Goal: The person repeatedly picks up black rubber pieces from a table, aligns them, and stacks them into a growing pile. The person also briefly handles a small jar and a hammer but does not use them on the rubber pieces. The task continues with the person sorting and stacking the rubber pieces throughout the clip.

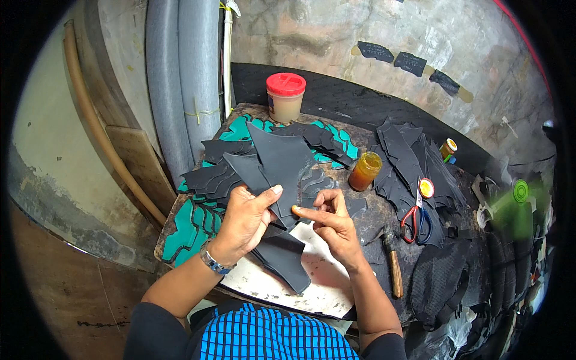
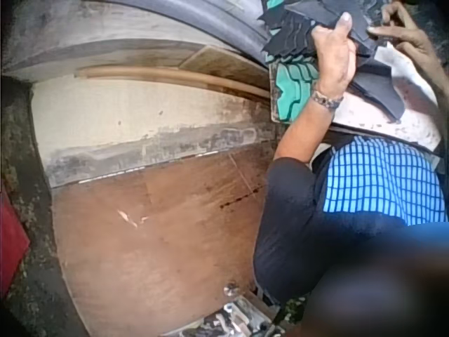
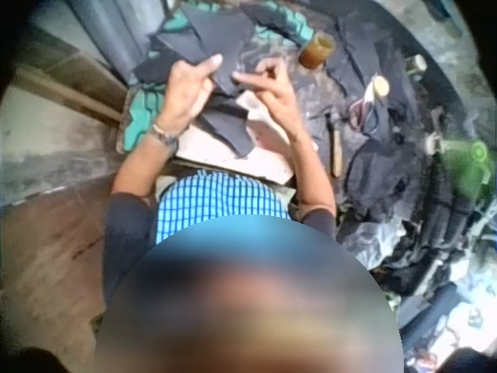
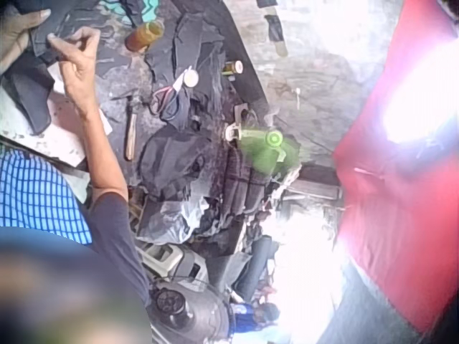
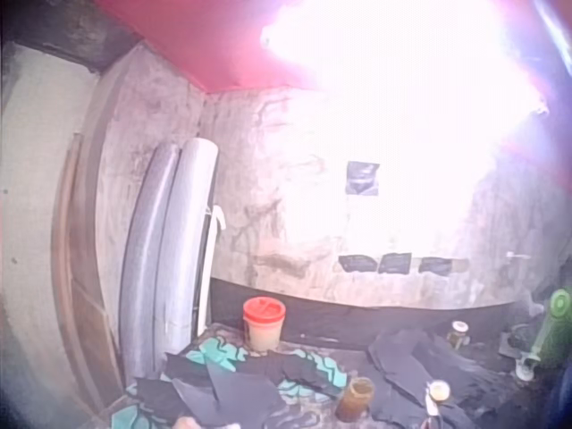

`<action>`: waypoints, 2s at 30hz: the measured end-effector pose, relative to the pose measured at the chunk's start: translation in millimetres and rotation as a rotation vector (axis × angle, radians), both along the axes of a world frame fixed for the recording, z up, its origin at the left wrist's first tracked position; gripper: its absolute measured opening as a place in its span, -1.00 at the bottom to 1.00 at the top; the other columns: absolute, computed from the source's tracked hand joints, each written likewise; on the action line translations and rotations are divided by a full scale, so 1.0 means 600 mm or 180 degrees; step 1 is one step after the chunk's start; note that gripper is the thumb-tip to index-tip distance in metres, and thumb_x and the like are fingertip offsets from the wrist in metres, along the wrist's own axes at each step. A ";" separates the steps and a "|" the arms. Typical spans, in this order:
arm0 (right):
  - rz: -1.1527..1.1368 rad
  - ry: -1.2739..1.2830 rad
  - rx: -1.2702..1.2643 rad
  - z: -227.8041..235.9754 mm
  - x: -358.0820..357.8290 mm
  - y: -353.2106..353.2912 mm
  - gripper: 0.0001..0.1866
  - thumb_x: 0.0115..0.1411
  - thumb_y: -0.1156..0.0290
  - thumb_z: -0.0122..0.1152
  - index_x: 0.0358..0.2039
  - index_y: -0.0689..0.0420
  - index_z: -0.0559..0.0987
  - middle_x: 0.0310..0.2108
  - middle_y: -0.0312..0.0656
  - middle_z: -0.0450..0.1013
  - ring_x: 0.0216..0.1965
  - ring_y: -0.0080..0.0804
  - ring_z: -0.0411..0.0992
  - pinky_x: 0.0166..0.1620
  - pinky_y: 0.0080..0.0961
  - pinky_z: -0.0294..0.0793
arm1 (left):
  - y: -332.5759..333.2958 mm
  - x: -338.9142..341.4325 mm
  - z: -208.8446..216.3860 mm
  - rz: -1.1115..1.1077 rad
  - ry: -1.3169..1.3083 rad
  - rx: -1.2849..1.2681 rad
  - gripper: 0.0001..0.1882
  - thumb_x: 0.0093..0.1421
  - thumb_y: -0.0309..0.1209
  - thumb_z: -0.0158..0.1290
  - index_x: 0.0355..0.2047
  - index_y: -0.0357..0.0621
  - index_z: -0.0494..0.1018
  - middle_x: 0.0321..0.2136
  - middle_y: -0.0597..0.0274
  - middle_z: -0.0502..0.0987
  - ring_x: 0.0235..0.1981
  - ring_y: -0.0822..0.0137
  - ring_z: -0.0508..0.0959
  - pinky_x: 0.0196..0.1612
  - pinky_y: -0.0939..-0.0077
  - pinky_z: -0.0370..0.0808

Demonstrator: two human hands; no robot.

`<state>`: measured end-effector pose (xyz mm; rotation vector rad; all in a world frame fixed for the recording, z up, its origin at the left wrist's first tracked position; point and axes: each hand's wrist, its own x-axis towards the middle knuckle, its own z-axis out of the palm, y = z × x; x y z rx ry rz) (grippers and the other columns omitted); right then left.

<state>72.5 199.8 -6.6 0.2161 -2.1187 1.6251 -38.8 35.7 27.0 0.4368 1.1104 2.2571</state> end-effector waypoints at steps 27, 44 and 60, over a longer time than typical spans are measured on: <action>-0.1522 0.0087 -0.0526 -0.023 -0.007 0.080 -0.65 0.06 0.58 0.02 -0.12 0.23 0.59 -0.24 -0.29 0.19 -0.23 -0.52 0.20 -0.13 -0.60 0.24 | 0.128 -0.326 -0.144 0.0911 -0.0327 -0.0583 -0.86 0.28 -0.59 -0.17 -0.19 -0.35 0.33 -0.30 0.05 0.46 -0.39 0.24 0.47 -0.38 0.32 0.42; -0.0296 0.0423 0.0451 -0.002 -0.004 0.013 -0.37 -0.06 0.73 -0.07 0.03 -0.01 0.60 -0.18 -0.19 0.13 -0.23 -0.43 0.24 -0.16 -0.55 0.35 | -0.003 -0.009 0.025 -0.0171 0.0431 -0.0835 -0.79 0.29 -0.42 0.07 -0.16 -0.34 0.45 -0.27 0.12 0.59 -0.33 0.30 0.65 -0.35 0.32 0.68; 0.0198 0.0946 0.0524 0.008 0.005 0.012 -0.44 -0.17 0.71 -0.09 -0.16 0.05 0.67 -0.20 -0.16 0.19 -0.18 -0.38 0.25 -0.14 -0.56 0.32 | 0.000 -0.014 0.031 -0.0204 0.0545 -0.0741 -0.80 0.30 -0.45 0.04 -0.15 -0.36 0.43 -0.25 0.07 0.59 -0.31 0.28 0.66 -0.36 0.36 0.68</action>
